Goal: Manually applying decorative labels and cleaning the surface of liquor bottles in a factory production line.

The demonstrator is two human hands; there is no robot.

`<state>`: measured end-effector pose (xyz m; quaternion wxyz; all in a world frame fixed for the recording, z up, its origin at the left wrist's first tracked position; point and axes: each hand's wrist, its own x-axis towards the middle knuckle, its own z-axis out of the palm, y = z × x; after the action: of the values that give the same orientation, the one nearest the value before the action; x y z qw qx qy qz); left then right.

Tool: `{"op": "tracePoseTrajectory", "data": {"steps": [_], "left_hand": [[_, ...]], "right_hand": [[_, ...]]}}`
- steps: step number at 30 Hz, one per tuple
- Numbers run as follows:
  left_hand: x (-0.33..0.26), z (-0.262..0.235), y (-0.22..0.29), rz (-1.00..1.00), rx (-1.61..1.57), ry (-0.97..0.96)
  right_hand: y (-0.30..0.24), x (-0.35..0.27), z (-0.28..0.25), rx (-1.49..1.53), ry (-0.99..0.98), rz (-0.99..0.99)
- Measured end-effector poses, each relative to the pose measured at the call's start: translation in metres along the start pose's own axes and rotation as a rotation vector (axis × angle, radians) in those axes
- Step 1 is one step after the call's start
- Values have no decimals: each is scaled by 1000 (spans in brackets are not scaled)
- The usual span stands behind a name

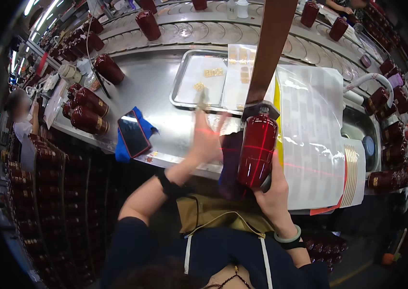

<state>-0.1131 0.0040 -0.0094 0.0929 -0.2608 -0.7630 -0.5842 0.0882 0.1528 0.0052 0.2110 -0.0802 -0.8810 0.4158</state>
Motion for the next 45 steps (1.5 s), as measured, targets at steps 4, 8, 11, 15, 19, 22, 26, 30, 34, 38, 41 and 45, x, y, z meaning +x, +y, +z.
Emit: {"op": "tracePoseTrajectory", "data": {"steps": [4, 8, 11, 15, 19, 22, 26, 30, 34, 38, 41, 45], "left_hand": [[149, -77, -72, 4, 105, 325], [253, -120, -112, -109, 352, 412], [316, -121, -142, -178, 349, 489], [384, -111, -178, -248, 383, 569], [417, -77, -197, -250, 375, 561], [415, -57, -199, -139, 74, 462], [419, -32, -215, -100, 56, 548], [422, -20, -227, -140, 22, 515], [413, 24, -211, -158, -23, 423], [402, 42, -201, -170, 58, 230], [395, 33, -189, -283, 140, -42], [337, -50, -174, -46, -142, 136]], "right_hand": [[5, -6, 3, -52, -26, 7], [15, -13, 6, -120, -18, -26], [25, -21, 7, -109, -38, -4], [31, -24, 8, -165, -15, -54], [43, -35, 10, -256, -15, -51], [53, -41, 12, -239, -24, -38], [57, -46, 12, -250, -34, -33], [58, -46, 13, -258, -27, -69], [44, -37, 7, -172, -39, -70], [42, -42, 10, -185, -78, 29], [28, -19, 7, -194, -40, -8], [11, -2, 2, -80, -95, -21]]}}
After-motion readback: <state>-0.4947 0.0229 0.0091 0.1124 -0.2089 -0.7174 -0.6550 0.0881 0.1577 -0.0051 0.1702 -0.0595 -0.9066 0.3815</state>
